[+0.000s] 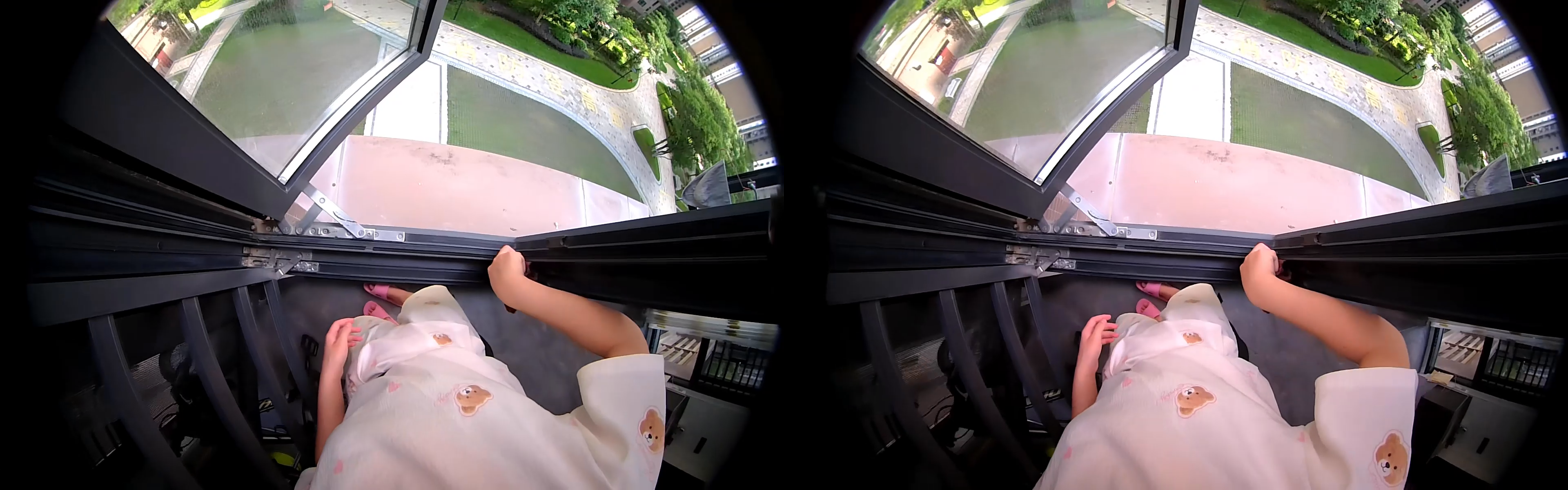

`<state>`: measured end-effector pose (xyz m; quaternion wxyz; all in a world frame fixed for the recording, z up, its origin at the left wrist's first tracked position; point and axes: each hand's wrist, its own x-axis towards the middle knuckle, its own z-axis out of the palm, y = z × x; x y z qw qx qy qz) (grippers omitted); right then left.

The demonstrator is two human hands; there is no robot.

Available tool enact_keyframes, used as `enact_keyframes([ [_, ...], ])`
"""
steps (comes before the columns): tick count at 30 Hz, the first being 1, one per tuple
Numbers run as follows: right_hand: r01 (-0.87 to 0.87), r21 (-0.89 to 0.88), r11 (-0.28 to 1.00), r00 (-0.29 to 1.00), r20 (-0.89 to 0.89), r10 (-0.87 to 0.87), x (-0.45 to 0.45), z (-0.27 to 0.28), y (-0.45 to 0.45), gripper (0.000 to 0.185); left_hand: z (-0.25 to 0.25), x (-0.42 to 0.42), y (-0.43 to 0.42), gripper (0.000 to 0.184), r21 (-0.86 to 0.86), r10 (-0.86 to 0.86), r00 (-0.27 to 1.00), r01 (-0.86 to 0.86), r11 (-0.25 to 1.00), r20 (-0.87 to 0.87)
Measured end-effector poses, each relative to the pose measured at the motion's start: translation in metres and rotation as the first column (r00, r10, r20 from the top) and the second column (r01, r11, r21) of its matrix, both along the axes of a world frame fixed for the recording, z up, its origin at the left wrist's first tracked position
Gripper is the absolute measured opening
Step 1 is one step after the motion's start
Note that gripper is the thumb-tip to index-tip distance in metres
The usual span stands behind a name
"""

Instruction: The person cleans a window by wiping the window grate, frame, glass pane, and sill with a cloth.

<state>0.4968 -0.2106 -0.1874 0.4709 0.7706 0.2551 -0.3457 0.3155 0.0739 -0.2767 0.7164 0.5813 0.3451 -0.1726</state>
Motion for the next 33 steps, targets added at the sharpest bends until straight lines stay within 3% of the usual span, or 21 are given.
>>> enact_keyframes([
  [2,0.008,0.007,1.000,1.000,0.009,-0.008,0.007,0.002,0.005,0.022,-0.002,-0.004,0.002,0.025,0.008,-0.010,1.000,0.010,1.000,0.001],
  [4,0.161,0.018,0.987,0.977,-0.145,-0.157,0.014,0.006,0.009,0.020,-0.005,-0.006,0.002,0.026,0.018,-0.015,1.000,0.015,1.000,0.002],
  [6,0.149,0.068,0.986,0.981,-0.133,-0.139,0.011,0.018,0.007,0.020,-0.006,-0.008,0.004,0.026,0.023,-0.034,0.999,0.035,0.999,-0.032],
  [7,0.262,0.370,0.891,0.965,-0.094,-0.245,0.008,0.035,0.005,0.023,-0.008,-0.008,0.004,0.026,0.020,-0.046,0.998,0.047,0.999,-0.034],
  [8,0.319,0.637,0.701,0.934,-0.086,-0.347,0.007,0.045,0.004,0.025,-0.009,-0.010,0.003,0.026,0.023,-0.057,0.997,0.058,0.998,-0.047],
  [9,0.319,0.636,0.702,0.934,-0.086,-0.347,0.007,0.045,0.002,0.025,-0.011,-0.011,0.003,0.027,0.027,-0.064,0.996,0.065,0.998,-0.057],
  [10,0.487,0.763,0.426,0.857,-0.323,-0.401,0.006,0.045,-0.004,0.029,-0.012,-0.012,0.005,0.027,0.029,-0.065,0.996,0.067,0.997,-0.062],
  [12,0.708,0.675,-0.208,0.626,-0.736,-0.257,0.007,0.046,-0.012,0.037,-0.013,-0.011,0.007,0.027,-0.021,-0.085,0.992,0.084,0.996,-0.093],
  [14,0.754,0.085,-0.652,0.250,-0.954,0.165,-0.008,0.036,-0.005,0.037,-0.006,-0.004,0.007,0.027,-0.058,-0.061,0.994,0.056,0.997,-0.086],
  [15,0.775,0.085,-0.627,0.251,-0.951,0.182,-0.007,0.037,-0.005,0.036,0.002,0.007,0.007,0.027,-0.109,-0.058,0.996,0.050,0.993,-0.071],
  [16,0.680,-0.360,-0.638,-0.026,-0.882,0.470,-0.016,0.031,0.001,0.036,0.030,0.032,0.001,0.027,-0.120,-0.087,0.993,0.097,0.988,0.082],
  [18,0.678,-0.444,-0.585,-0.051,-0.823,0.566,-0.017,0.032,0.009,0.039,0.044,0.049,-0.004,0.032,-0.097,-0.157,0.983,0.166,0.981,0.099],
  [20,0.669,-0.552,-0.498,-0.091,-0.726,0.682,-0.018,0.033,0.027,0.040,0.072,0.084,-0.024,0.036,-0.271,-0.113,0.917,0.228,0.935,0.381],
  [23,0.610,-0.676,-0.414,-0.138,-0.605,0.784,-0.019,0.040,0.047,0.043,0.114,0.108,-0.042,0.047,-0.764,0.081,0.910,0.291,0.576,0.407],
  [25,0.570,-0.713,-0.407,-0.159,-0.582,0.797,-0.016,0.047,0.053,0.044,0.115,0.112,-0.047,0.048,-0.737,0.090,0.913,0.261,0.624,0.399],
  [26,0.610,-0.646,-0.459,-0.129,-0.653,0.746,-0.009,0.052,0.055,0.044,0.115,0.113,-0.048,0.049,-0.714,0.092,0.916,0.238,0.658,0.390],
  [27,0.642,-0.568,-0.515,-0.087,-0.721,0.687,-0.005,0.055,0.055,0.043,0.116,0.113,-0.047,0.046,-0.766,0.135,0.919,0.220,0.604,0.371],
  [28,0.650,-0.574,-0.497,-0.104,-0.716,0.691,-0.003,0.056,0.056,0.043,0.115,0.114,-0.047,0.041,-0.619,0.068,0.922,0.201,0.759,0.382],
  [30,0.702,-0.220,-0.678,0.048,-0.934,0.353,-0.002,0.057,0.055,0.039,0.108,0.114,-0.043,0.042,-0.668,0.086,0.954,0.137,0.731,0.289],
  [31,0.724,0.100,-0.683,0.257,-0.957,0.132,0.002,0.050,0.052,0.034,0.108,0.111,-0.042,0.042,-0.664,0.098,0.953,0.123,0.738,0.286],
  [33,0.748,0.000,-0.664,0.169,-0.967,0.190,0.006,0.053,0.048,0.032,0.115,0.111,-0.044,0.050,-0.443,0.034,0.919,0.156,0.883,0.392],
])
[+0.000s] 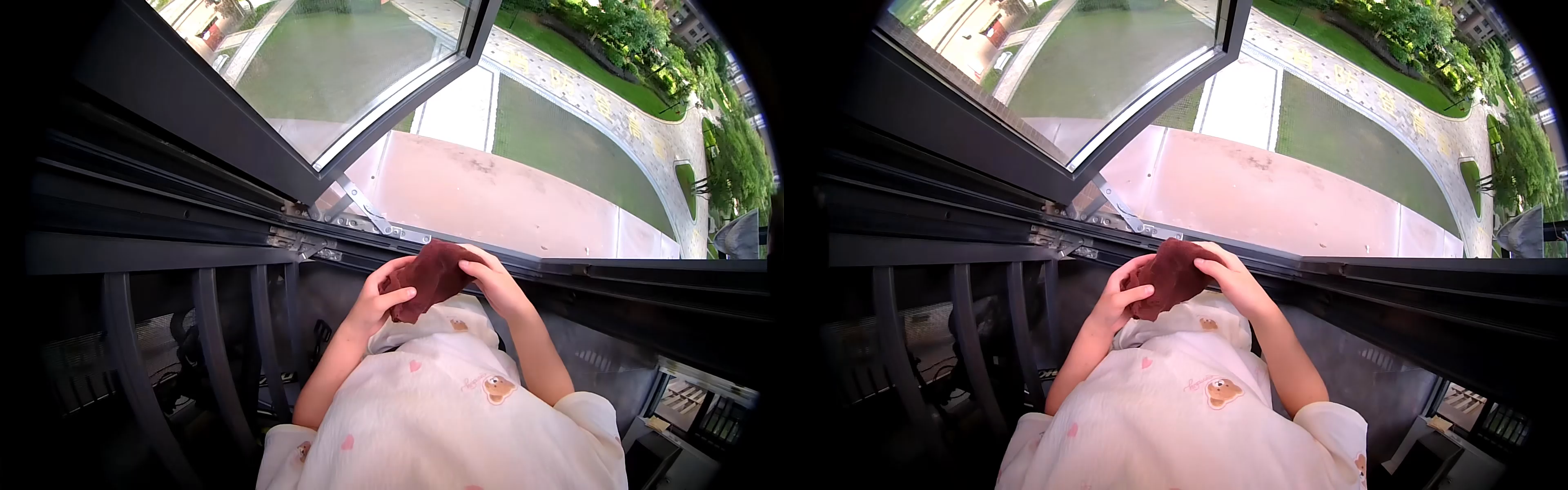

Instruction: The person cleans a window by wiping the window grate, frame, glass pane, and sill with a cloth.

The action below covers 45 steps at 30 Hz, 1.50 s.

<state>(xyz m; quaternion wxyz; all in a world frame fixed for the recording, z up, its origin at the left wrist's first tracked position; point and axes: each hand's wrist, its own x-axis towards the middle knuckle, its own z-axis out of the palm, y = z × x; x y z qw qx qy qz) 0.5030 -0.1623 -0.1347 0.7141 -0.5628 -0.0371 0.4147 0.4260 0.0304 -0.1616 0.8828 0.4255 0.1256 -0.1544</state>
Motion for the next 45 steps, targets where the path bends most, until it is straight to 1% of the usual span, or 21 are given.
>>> enact_keyframes([
  [3,-0.067,0.208,0.976,0.981,-0.164,0.102,0.011,0.006,-0.005,0.033,0.000,-0.002,0.021,0.057,0.002,0.061,0.983,-0.063,0.998,0.172],
  [5,-0.106,0.270,0.957,0.972,-0.174,0.156,0.015,0.009,-0.006,0.032,0.000,-0.001,0.025,0.056,0.005,0.029,0.989,-0.030,1.000,0.145],
  [6,-0.282,0.342,0.896,0.934,-0.117,0.339,0.023,0.016,-0.004,0.032,-0.002,0.001,0.027,0.054,0.040,-0.053,0.985,0.046,0.998,0.166],
  [7,-0.282,0.343,0.896,0.934,-0.117,0.339,0.026,0.019,0.000,0.032,-0.002,0.006,0.029,0.052,0.079,-0.144,0.973,0.132,0.988,0.180],
  [9,-0.510,0.268,0.817,0.859,0.098,0.503,0.030,0.024,0.008,0.032,0.009,0.020,0.018,0.039,0.456,-0.373,0.836,0.171,0.873,0.402],
  [11,-0.513,0.263,0.817,0.857,0.098,0.507,0.031,0.025,0.011,0.032,0.024,0.021,0.017,0.032,0.178,-0.376,0.892,0.340,0.924,0.251],
  [13,-0.436,0.353,0.828,0.877,-0.041,0.479,0.039,0.025,0.013,0.033,0.009,0.028,0.026,0.028,0.410,-0.493,0.739,0.315,0.856,0.459],
  [15,-0.191,0.505,0.842,0.909,-0.233,0.346,0.049,0.017,0.012,0.035,0.012,0.021,0.031,0.028,0.222,-0.394,0.891,0.347,0.911,0.225],
  [17,-0.068,0.542,0.838,0.895,-0.338,0.291,0.049,0.003,0.010,0.032,0.013,0.018,0.033,0.030,0.179,-0.331,0.916,0.295,0.939,0.226],
  [18,0.227,0.468,0.854,0.794,-0.596,0.116,0.044,-0.009,0.010,0.030,0.011,0.017,0.034,0.031,0.085,-0.272,0.924,0.258,0.962,0.270],
  [21,0.362,0.443,0.820,0.720,-0.692,0.056,0.040,-0.025,0.015,0.029,-0.018,0.013,0.039,0.040,-0.068,-0.164,0.898,0.209,0.975,0.409],
  [24,0.389,0.447,0.805,0.703,-0.709,0.053,0.034,-0.023,0.019,0.031,-0.018,0.008,0.016,0.062,-0.598,0.145,0.965,0.015,0.801,0.219],
  [25,0.433,0.415,0.800,0.700,-0.714,-0.008,0.030,-0.023,0.021,0.031,-0.022,0.008,0.013,0.062,-0.598,0.145,0.965,0.015,0.802,0.219],
  [27,0.415,0.432,0.801,0.712,-0.702,0.010,0.022,-0.012,0.025,0.032,-0.030,0.009,0.010,0.068,-0.357,0.050,0.992,-0.004,0.934,0.118],
  [29,0.398,0.446,0.802,0.723,-0.690,0.025,0.014,-0.005,0.027,0.033,-0.036,0.004,0.001,0.071,-0.367,0.009,0.995,0.027,0.930,0.096],
  [31,0.326,0.462,0.825,0.752,-0.655,0.069,0.007,0.000,0.028,0.035,-0.048,0.001,-0.003,0.071,-0.564,-0.166,0.967,0.248,0.788,0.193],
  [33,0.296,0.511,0.807,0.739,-0.658,0.146,-0.002,0.001,0.025,0.036,-0.046,-0.002,-0.013,0.067,-0.654,-0.118,0.973,0.222,0.724,0.200],
  [37,0.156,0.692,0.705,0.830,-0.479,0.287,-0.009,-0.008,0.013,0.046,-0.025,-0.006,-0.013,0.053,-0.477,0.009,0.991,0.057,0.877,0.134],
  [40,0.052,0.514,0.856,0.912,-0.373,0.168,0.002,-0.010,0.000,0.046,-0.022,-0.011,0.009,0.043,-0.121,0.125,0.983,-0.109,0.987,0.134],
  [44,0.082,0.123,0.989,0.913,-0.407,-0.025,0.003,-0.039,-0.007,0.035,-0.004,-0.015,0.020,0.033,0.237,0.120,0.982,-0.153,0.959,0.147],
  [45,0.069,0.126,0.990,0.913,-0.407,-0.012,0.002,-0.040,-0.005,0.035,-0.002,-0.016,0.018,0.031,0.381,0.121,0.984,-0.163,0.910,0.133],
])
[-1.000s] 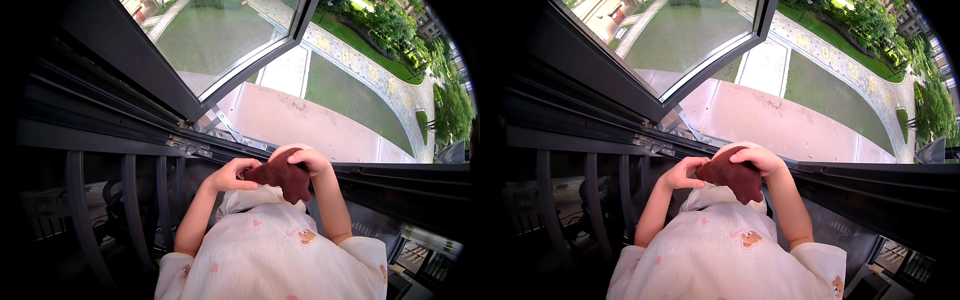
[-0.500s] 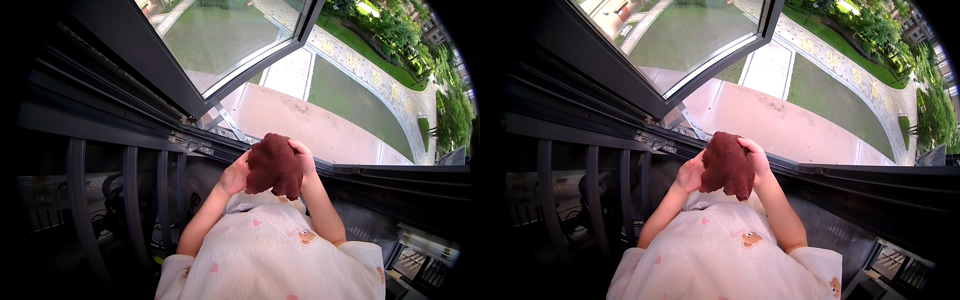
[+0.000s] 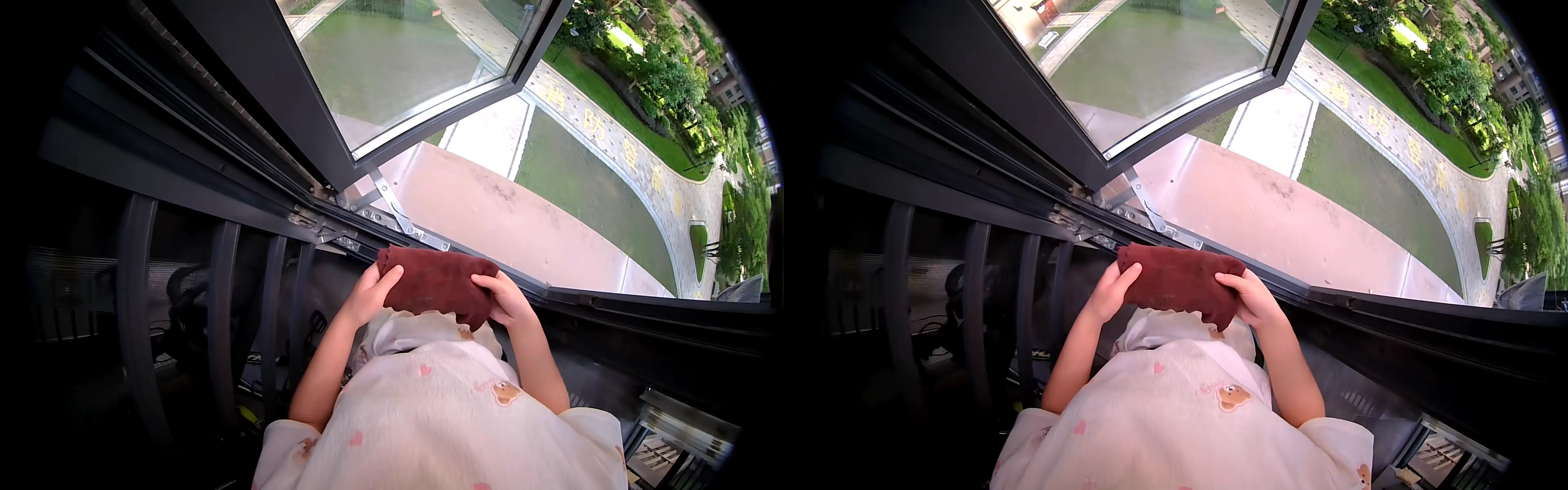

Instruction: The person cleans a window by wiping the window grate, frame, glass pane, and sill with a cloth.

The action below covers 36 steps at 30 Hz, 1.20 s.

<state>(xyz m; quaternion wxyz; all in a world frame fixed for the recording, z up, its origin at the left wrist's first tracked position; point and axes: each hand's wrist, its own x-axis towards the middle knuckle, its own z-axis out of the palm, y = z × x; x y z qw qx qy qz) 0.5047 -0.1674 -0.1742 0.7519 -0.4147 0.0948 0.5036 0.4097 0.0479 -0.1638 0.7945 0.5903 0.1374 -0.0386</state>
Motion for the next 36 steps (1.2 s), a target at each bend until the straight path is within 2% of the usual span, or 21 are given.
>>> enact_keyframes([
  [4,-0.079,-0.119,0.990,0.990,0.110,0.092,-0.003,0.000,0.021,0.037,0.015,0.000,-0.013,0.027,0.400,0.058,0.993,-0.011,0.916,-0.106],
  [5,-0.078,0.048,0.996,0.997,-0.024,0.079,-0.005,0.006,0.030,0.039,0.017,0.001,-0.021,0.026,0.528,0.101,0.995,-0.084,0.845,-0.004],
  [6,-0.052,0.209,0.977,0.984,-0.159,0.086,-0.007,0.010,0.039,0.041,0.018,0.003,-0.026,0.027,0.725,0.092,0.986,-0.164,0.669,0.139],
  [9,-0.073,0.275,0.959,0.981,-0.152,0.118,-0.021,-0.002,0.061,0.038,0.041,0.010,-0.040,0.024,0.732,0.034,0.999,-0.040,0.680,0.023],
  [10,-0.070,0.264,0.962,0.975,-0.186,0.122,-0.025,-0.012,0.067,0.037,0.032,0.010,-0.042,0.024,0.800,-0.007,0.994,-0.081,0.595,0.105],
  [12,-0.039,0.276,0.960,0.964,-0.243,0.109,-0.025,-0.020,0.074,0.037,0.028,0.010,-0.041,0.029,0.745,0.018,0.995,-0.088,0.661,0.101],
  [13,-0.111,0.369,0.923,0.922,-0.308,0.234,-0.022,-0.025,0.075,0.037,0.026,0.010,-0.039,0.029,0.748,0.025,0.994,-0.095,0.657,0.105],
  [14,-0.172,0.461,0.871,0.862,-0.358,0.360,-0.020,-0.032,0.077,0.038,0.025,0.009,-0.038,0.031,0.607,0.073,0.992,-0.119,0.786,0.100],
  [15,-0.033,0.448,0.894,0.908,-0.360,0.213,-0.027,-0.043,0.084,0.037,0.025,0.006,-0.036,0.034,0.443,0.119,0.989,-0.145,0.885,0.087],
  [16,-0.040,0.452,0.891,0.907,-0.357,0.223,-0.027,-0.050,0.085,0.037,0.026,0.004,-0.034,0.034,0.448,0.126,0.988,-0.153,0.881,0.089],
  [18,-0.036,0.372,0.927,0.904,-0.384,0.189,-0.023,-0.034,0.092,0.035,0.031,-0.003,-0.030,0.033,0.228,0.272,0.938,-0.319,0.920,0.213],
  [22,-0.037,0.218,0.975,0.916,-0.382,0.120,-0.007,-0.024,0.113,0.037,0.037,-0.030,-0.006,0.022,0.229,0.424,0.882,-0.465,0.855,0.207],
  [23,-0.013,0.197,0.980,0.950,-0.305,0.074,0.000,-0.016,0.120,0.040,0.036,-0.036,-0.001,0.021,0.204,0.479,0.853,-0.517,0.831,0.206],
  [26,0.047,0.254,0.966,0.954,0.275,-0.119,0.031,0.048,0.149,0.046,0.024,-0.054,0.012,0.017,0.173,0.609,0.774,-0.633,0.754,0.174],
  [27,0.094,0.291,0.952,0.790,0.560,-0.250,0.043,0.070,0.160,0.042,0.019,-0.061,0.014,0.017,0.159,0.637,0.759,-0.651,0.742,0.136],
  [28,-0.003,0.347,0.938,0.447,0.839,-0.309,0.065,0.087,0.170,0.039,0.015,-0.066,0.015,0.016,0.145,0.661,0.743,-0.668,0.730,0.100],
  [29,0.019,0.405,0.914,0.016,0.914,-0.405,0.077,0.125,0.178,0.037,0.011,-0.070,0.015,0.016,0.152,0.663,0.743,-0.668,0.729,0.087],
  [30,0.028,0.510,0.860,-0.334,0.815,-0.473,0.092,0.155,0.190,0.040,0.009,-0.074,0.014,0.016,0.159,0.666,0.743,-0.667,0.727,0.073],
  [32,0.064,0.648,0.759,-0.620,0.622,-0.479,0.098,0.213,0.210,0.037,0.007,-0.077,0.010,0.014,0.214,0.650,0.757,-0.646,0.732,0.060],
  [35,-0.035,0.832,0.554,-0.870,0.248,-0.427,0.113,0.262,0.262,0.037,-0.002,-0.078,0.004,0.013,0.173,0.642,0.766,-0.637,0.751,0.036],
  [36,-0.035,0.818,0.574,-0.900,0.224,-0.375,0.108,0.276,0.269,0.038,-0.003,-0.077,0.004,0.013,0.171,0.648,0.760,-0.644,0.745,0.039],
])
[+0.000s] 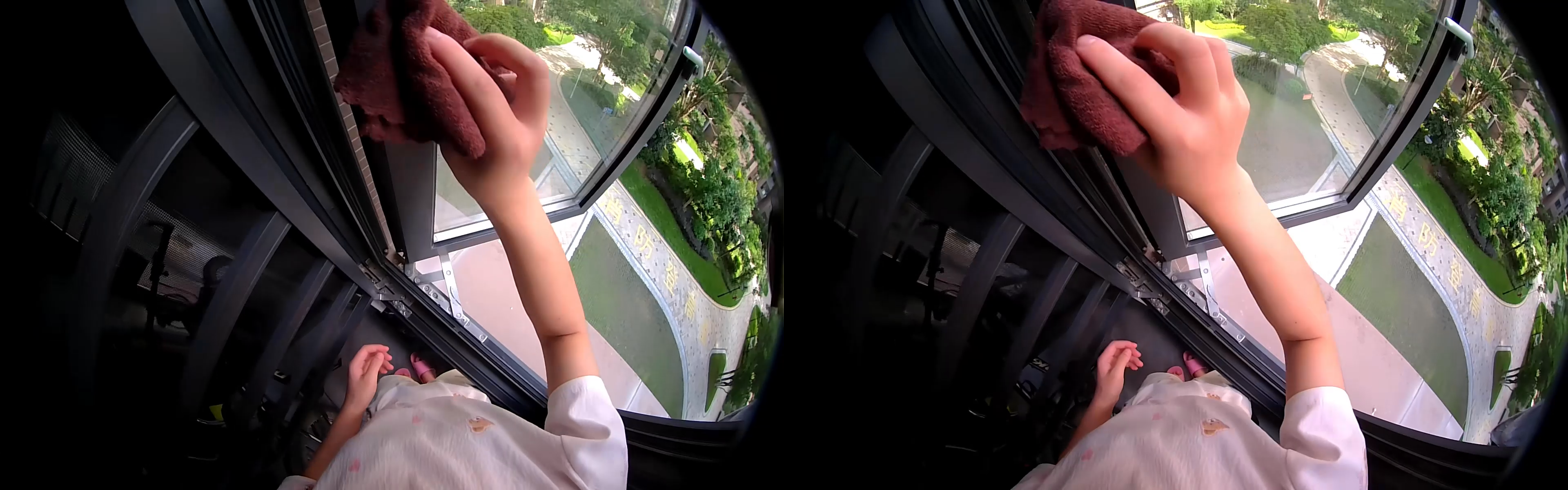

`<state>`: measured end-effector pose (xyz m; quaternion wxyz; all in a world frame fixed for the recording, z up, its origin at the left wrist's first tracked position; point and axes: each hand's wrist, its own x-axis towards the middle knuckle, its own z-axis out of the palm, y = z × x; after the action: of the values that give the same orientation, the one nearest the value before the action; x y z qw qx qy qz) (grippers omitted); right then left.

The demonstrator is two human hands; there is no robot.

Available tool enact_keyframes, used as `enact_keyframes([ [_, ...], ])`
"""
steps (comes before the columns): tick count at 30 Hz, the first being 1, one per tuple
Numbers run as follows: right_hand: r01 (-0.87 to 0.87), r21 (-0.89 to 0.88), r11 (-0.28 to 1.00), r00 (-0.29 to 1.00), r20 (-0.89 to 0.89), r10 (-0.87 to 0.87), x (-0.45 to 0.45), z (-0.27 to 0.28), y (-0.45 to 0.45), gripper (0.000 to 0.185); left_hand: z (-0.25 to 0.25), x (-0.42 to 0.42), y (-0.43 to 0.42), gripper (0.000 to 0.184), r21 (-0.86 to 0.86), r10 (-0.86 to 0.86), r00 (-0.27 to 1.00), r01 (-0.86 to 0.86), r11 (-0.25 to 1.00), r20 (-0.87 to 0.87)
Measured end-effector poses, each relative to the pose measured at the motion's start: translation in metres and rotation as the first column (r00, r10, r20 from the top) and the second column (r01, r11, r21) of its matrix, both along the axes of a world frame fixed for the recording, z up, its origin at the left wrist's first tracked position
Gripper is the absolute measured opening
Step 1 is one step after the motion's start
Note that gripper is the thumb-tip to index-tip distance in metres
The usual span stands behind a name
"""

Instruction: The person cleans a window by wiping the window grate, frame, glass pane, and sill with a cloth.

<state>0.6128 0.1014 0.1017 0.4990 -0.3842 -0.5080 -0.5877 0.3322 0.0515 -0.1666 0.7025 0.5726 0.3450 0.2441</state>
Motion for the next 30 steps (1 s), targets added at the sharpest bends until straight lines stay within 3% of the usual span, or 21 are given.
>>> enact_keyframes([
  [1,0.047,-0.047,0.998,0.999,-0.003,-0.047,-0.007,0.009,0.006,0.026,-0.002,0.000,-0.001,0.013,-0.023,-0.009,1.000,0.010,1.000,0.005],
  [4,0.174,-0.032,0.984,0.985,0.004,-0.174,-0.006,-0.012,0.027,0.039,-0.004,-0.004,-0.005,0.013,-0.074,-0.013,1.000,0.013,0.997,0.003],
  [8,0.088,-0.244,0.966,0.992,-0.067,-0.108,-0.009,-0.074,0.010,0.039,-0.014,-0.014,-0.003,0.013,-0.067,0.014,1.000,-0.015,0.998,-0.020],
  [12,0.029,-0.479,0.877,0.998,-0.034,-0.051,-0.004,-0.179,-0.008,0.042,-0.014,-0.024,0.000,0.013,-0.049,0.056,0.997,-0.058,0.997,-0.057],
  [15,0.000,-0.710,0.705,1.000,0.005,0.005,-0.001,-0.252,-0.025,0.040,-0.020,-0.028,0.001,0.013,-0.051,0.055,0.996,-0.058,0.997,-0.065],
  [19,0.077,-0.930,0.361,0.996,0.090,0.021,0.006,-0.328,-0.044,0.033,-0.020,-0.030,0.002,0.014,-0.059,0.024,0.995,-0.029,0.998,-0.094],
  [27,0.121,-0.950,0.288,0.991,0.132,0.020,0.006,-0.320,-0.045,0.030,-0.023,-0.031,-0.001,0.015,-0.081,0.002,0.994,-0.011,0.997,-0.110],
  [29,-0.024,-0.976,0.215,1.000,-0.020,0.018,0.007,-0.306,-0.049,0.031,-0.021,-0.032,-0.002,0.015,-0.089,-0.002,0.993,-0.008,0.996,-0.121],
  [30,-0.057,-0.955,0.291,0.998,-0.059,0.003,0.013,-0.300,-0.052,0.031,-0.021,-0.034,-0.003,0.015,-0.098,-0.008,0.991,-0.006,0.995,-0.134],
])
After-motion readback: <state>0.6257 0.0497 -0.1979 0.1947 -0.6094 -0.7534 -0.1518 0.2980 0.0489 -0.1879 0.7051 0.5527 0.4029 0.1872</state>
